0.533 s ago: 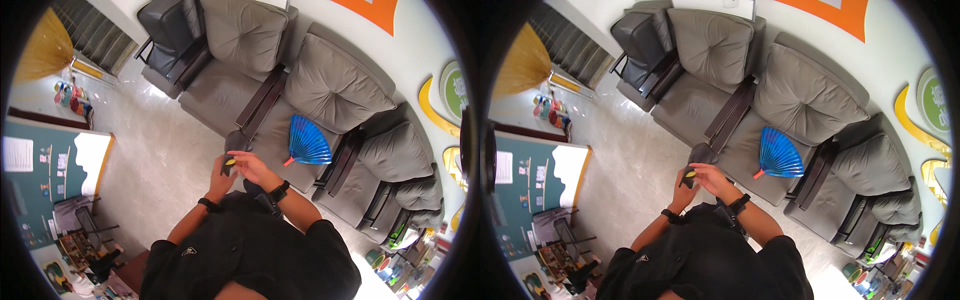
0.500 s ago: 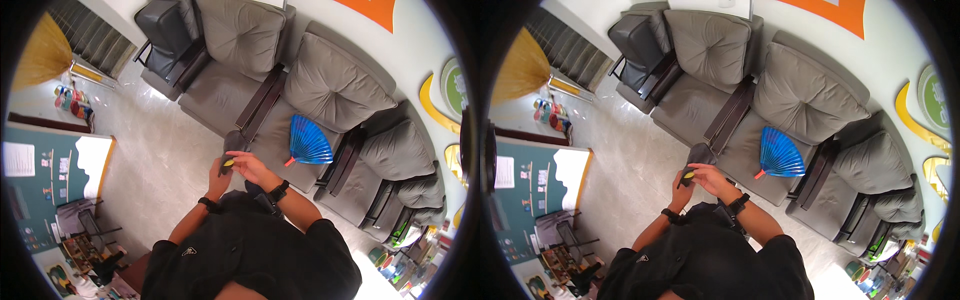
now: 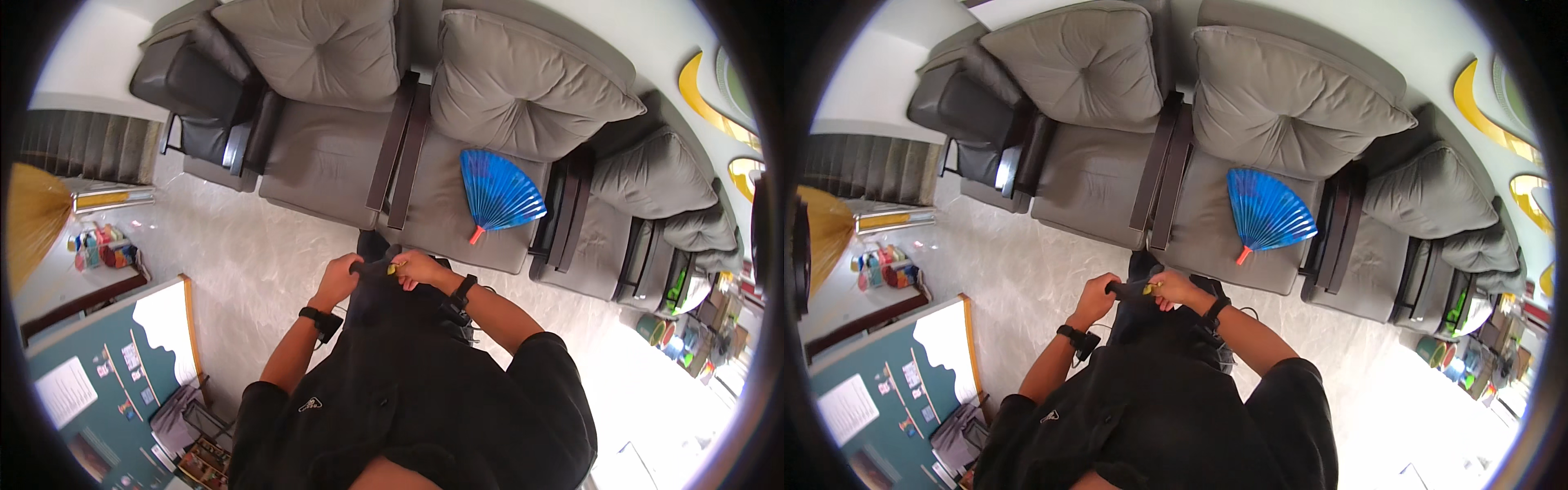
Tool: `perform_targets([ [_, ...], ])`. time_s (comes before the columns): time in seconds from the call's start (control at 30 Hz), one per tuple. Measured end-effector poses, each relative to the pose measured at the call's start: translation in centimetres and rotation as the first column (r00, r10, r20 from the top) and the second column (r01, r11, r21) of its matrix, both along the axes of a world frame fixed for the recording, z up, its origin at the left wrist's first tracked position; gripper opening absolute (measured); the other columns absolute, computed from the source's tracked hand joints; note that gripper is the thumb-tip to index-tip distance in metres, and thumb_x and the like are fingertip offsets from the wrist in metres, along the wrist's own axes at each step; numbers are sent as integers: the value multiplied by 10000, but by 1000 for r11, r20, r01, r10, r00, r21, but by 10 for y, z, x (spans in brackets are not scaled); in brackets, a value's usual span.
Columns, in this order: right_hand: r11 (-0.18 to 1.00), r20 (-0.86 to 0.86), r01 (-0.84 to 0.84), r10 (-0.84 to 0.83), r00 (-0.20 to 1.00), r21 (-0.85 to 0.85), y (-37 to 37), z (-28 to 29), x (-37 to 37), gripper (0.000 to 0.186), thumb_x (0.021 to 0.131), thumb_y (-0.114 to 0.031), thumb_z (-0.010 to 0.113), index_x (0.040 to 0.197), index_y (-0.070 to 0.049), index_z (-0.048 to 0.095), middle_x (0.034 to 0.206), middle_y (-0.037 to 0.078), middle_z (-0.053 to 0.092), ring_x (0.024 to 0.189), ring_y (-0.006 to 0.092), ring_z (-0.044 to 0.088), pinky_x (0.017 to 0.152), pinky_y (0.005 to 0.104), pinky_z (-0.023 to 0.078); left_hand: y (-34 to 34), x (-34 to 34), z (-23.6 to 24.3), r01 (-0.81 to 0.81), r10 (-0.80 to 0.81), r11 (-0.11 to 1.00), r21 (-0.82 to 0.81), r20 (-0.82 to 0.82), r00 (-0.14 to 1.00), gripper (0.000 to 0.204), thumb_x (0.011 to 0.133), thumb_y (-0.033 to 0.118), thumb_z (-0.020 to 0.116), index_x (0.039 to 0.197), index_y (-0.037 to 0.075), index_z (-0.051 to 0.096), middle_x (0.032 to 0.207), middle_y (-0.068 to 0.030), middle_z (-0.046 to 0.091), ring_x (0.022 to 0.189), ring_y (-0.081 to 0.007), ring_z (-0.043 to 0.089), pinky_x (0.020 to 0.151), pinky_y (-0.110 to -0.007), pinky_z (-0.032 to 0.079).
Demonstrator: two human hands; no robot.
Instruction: The person wipes the armrests and gaps of several grey chairs using a yellow cloth, passes through gold fringe curtains, wipes a glass shower door, and rinses their hands and the cloth in a sink.
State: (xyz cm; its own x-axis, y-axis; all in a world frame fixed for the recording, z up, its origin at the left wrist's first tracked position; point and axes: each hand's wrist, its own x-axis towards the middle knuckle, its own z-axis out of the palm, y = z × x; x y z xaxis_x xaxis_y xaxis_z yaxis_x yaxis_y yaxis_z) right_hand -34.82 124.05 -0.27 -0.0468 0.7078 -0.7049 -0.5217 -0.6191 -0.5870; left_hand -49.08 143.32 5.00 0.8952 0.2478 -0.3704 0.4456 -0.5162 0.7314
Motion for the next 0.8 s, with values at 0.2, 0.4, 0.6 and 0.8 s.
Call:
perform_targets([
  [0.2,823,194,512,-476,858,-246,20,-55,7,182,887,-205,625,947,-33,633,761,63,639,594,163,645,504,284,525,47,86,-58,178,-172,979,98,-67,983,340,774,65,589,1110,18,575,921,-236,647,879,-420,611,790,-463,499],
  [0.4,659,839,738,-314,446,-146,74,-74,45,413,845,-102,588,1246,-21,534,1055,152,645,956,318,630,788,368,508,71,182,-107,129,-166,951,282,111,980,483,802,37,543,1279,37,469,1238,-204,541,1107,-366,531,954,-468,421],
  [0.6,893,940,437,-51,338,-108,104,-51,30,565,801,-27,531,1355,3,426,1387,238,437,1247,375,462,1023,403,401,77,166,-130,266,-388,869,417,241,890,525,824,73,527,1331,-16,422,1430,-171,361,1317,-320,375,1057,-426,347],
  [0.8,932,880,140,254,402,-334,107,-72,15,630,833,-42,514,1424,10,301,1534,203,179,1396,363,242,1116,442,280,77,135,-141,533,-554,798,280,-5,832,598,880,205,581,1380,-43,366,1506,-156,273,1399,-283,262,1114,-401,279],
])
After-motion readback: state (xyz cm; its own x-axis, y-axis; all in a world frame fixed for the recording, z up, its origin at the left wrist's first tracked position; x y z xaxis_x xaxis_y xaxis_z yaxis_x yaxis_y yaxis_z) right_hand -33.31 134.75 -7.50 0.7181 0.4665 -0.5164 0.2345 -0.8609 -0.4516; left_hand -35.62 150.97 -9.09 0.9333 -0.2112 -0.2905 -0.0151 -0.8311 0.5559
